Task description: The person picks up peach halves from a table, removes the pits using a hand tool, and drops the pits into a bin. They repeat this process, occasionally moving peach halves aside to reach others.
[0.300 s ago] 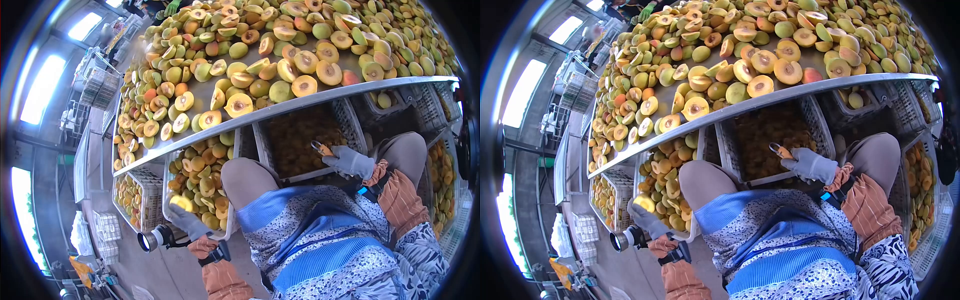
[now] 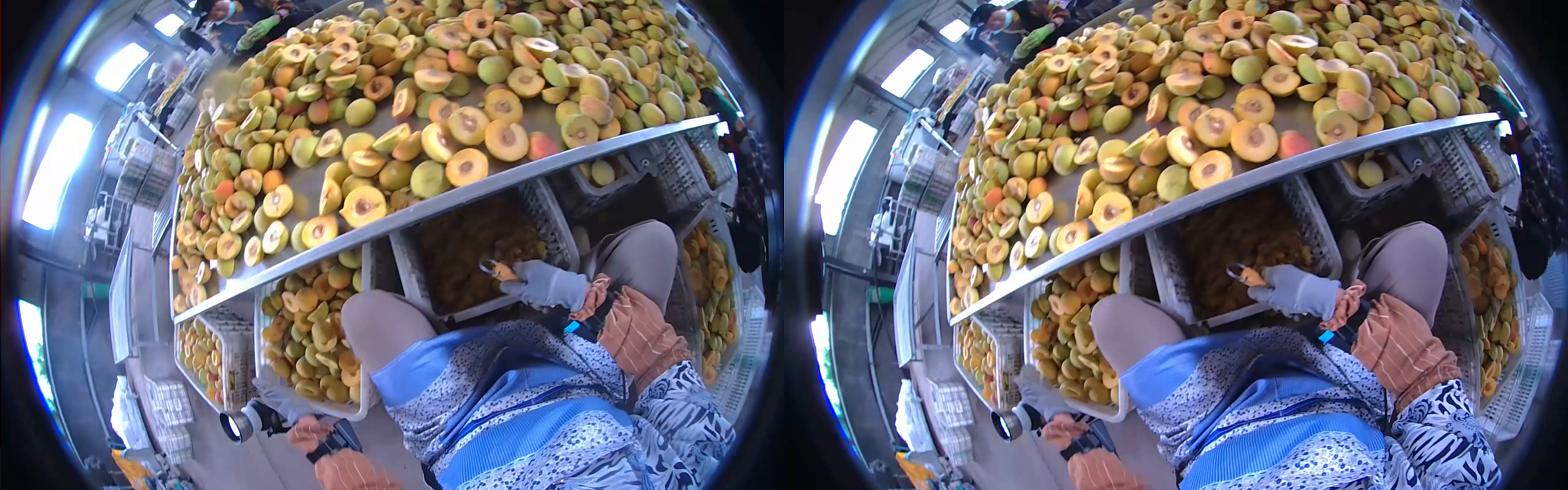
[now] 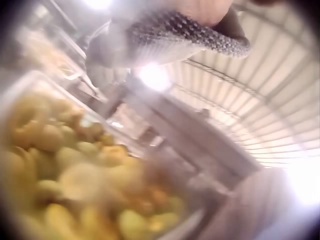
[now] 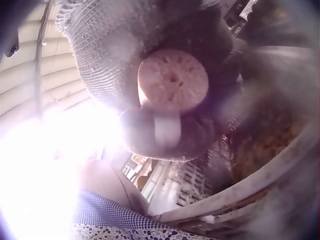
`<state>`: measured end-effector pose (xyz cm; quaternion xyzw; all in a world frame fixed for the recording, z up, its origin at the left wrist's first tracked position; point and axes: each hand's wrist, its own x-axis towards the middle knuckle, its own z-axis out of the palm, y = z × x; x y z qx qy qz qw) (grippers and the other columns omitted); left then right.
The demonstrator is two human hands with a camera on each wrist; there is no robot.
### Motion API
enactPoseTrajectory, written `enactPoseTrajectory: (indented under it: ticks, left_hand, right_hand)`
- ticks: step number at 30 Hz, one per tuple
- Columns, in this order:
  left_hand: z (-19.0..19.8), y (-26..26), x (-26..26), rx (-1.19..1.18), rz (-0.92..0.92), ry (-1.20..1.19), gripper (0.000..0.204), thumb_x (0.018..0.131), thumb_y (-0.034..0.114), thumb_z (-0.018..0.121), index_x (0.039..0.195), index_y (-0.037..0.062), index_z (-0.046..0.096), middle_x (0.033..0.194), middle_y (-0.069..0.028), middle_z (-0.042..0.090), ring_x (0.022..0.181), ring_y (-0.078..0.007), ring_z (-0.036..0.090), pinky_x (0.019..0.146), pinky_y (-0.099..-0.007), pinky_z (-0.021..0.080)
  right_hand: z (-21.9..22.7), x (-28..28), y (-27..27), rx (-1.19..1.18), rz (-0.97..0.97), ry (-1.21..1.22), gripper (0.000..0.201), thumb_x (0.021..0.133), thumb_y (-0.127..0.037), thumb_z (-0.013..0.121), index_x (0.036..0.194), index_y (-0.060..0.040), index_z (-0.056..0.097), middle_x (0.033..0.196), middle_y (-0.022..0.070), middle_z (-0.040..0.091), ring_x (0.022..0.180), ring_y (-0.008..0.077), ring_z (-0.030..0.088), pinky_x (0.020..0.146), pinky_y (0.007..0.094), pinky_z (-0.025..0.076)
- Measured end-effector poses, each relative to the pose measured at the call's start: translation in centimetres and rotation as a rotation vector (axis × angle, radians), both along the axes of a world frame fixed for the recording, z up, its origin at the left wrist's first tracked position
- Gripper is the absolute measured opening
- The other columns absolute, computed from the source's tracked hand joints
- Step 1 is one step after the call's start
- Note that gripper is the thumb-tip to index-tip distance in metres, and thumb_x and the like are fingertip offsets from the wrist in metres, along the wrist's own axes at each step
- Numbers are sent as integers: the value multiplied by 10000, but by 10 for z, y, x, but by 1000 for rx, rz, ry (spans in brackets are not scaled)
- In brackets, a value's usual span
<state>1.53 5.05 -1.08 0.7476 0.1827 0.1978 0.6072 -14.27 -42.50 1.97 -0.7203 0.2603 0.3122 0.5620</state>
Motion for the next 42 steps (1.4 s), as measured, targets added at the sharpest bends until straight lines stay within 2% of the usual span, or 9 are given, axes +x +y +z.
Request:
enactPoseTrajectory:
  ticks: [2,4,5,6,10,14,19,36,42]
  left_hand:
    - [54,-85,-9,135,-322,-70,395,812,395,477,945,39,588,1049,-65,545,950,-219,516,869,-352,373]
    - [90,-160,-22,435,-677,-64,348,707,346,614,864,36,611,1029,-97,550,932,-245,527,857,-372,383]
    - [105,-198,-27,770,-805,-197,328,643,316,653,826,46,619,1005,-109,551,936,-257,519,862,-376,376]
    - [113,-228,-29,1109,-921,-336,317,579,286,692,787,56,628,981,-121,553,941,-270,511,867,-380,368]
    - [114,-315,-20,1410,-1135,-785,451,602,158,628,1049,109,588,1109,-111,506,958,-291,507,833,-351,407]
    - [103,-366,26,744,-1186,-521,409,707,79,565,1112,124,544,1103,-114,530,994,-270,527,851,-337,409]
    - [102,-421,60,1211,-1462,-72,478,705,232,658,1140,91,517,1072,-122,565,979,-249,548,824,-317,421]
    - [91,-425,48,1275,-1274,-84,377,653,226,685,975,134,512,894,-134,566,907,-313,522,802,-377,402]
    - [93,-448,47,1265,-1198,-504,434,663,277,670,1051,131,542,1041,-85,516,991,-276,476,821,-369,388]
  right_hand:
    - [-17,0,-3,-45,17,10,344,815,-336,514,961,-28,467,569,76,516,445,192,511,404,313,393]
    - [-39,-1,-1,-479,209,-445,390,803,-361,504,960,-4,506,719,184,591,641,328,586,568,383,447]
    - [-29,-1,-3,-412,177,-254,413,796,-372,491,953,8,531,855,233,586,823,388,557,709,408,426]
    - [-29,-3,-5,-416,166,-253,413,796,-372,491,953,8,531,855,233,586,823,388,557,709,408,426]
    - [-33,-11,-8,-473,216,-281,396,810,-366,478,933,7,522,827,217,591,799,386,559,693,409,426]
    - [-24,-12,-8,-446,200,-302,373,816,-361,474,903,-1,521,797,211,589,782,389,558,680,415,427]
    - [-17,-11,-10,-444,186,-318,360,808,-365,485,901,-20,530,783,201,592,748,381,566,662,426,431]
    - [-12,-13,-10,-420,119,-382,365,808,-360,471,904,-15,537,778,199,597,755,378,569,678,414,433]
    - [-5,-14,-12,-407,154,-358,339,804,-338,480,929,-27,535,787,184,600,752,362,575,670,405,435]
